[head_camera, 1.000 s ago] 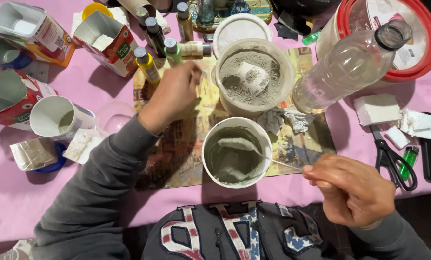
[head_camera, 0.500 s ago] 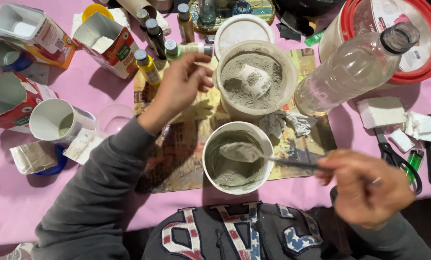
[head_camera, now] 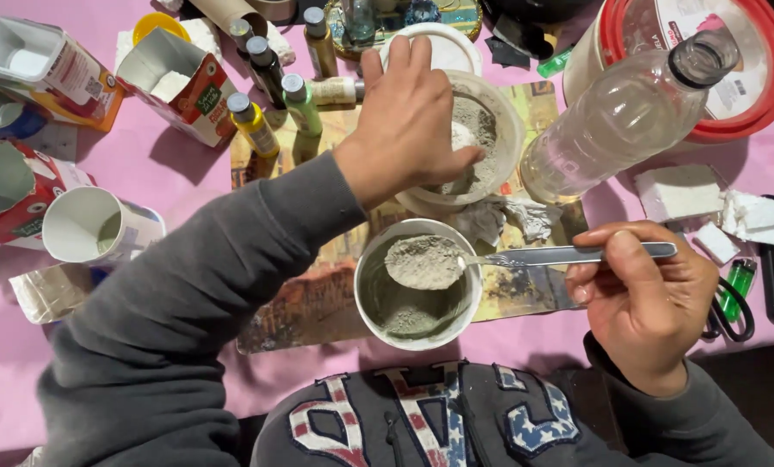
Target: Mixing a gray paste with white powder and liquid in a container using a spoon.
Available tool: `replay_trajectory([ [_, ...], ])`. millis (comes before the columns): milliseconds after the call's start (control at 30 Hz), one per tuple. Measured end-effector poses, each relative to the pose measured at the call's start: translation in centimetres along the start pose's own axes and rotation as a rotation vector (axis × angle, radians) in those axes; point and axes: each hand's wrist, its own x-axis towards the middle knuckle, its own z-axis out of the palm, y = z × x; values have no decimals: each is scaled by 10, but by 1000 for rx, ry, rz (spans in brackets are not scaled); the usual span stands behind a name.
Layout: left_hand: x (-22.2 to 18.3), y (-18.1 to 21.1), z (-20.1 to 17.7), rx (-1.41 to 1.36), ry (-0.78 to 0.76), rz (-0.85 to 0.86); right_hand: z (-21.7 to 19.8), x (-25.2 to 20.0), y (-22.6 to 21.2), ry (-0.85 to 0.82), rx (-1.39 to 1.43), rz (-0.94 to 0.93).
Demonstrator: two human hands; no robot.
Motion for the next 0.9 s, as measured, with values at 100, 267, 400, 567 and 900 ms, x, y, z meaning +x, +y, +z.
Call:
replay_trajectory([
  [100, 3, 10, -8, 91, 10, 52, -2, -2, 2, -17, -9, -5],
  [267, 10, 18, -10, 65, -169, -65, -5, -3, 4, -48, 2, -16],
  [400, 12, 20, -8, 16, -112, -102, -6, -3, 6, -66, 23, -12],
  [567, 11, 15, -18, -74, -3, -37, -6, -2, 6, -73, 43, 21],
  [900, 6, 9, -31, -96, 205, 297, -2, -1, 7, -83, 44, 20],
])
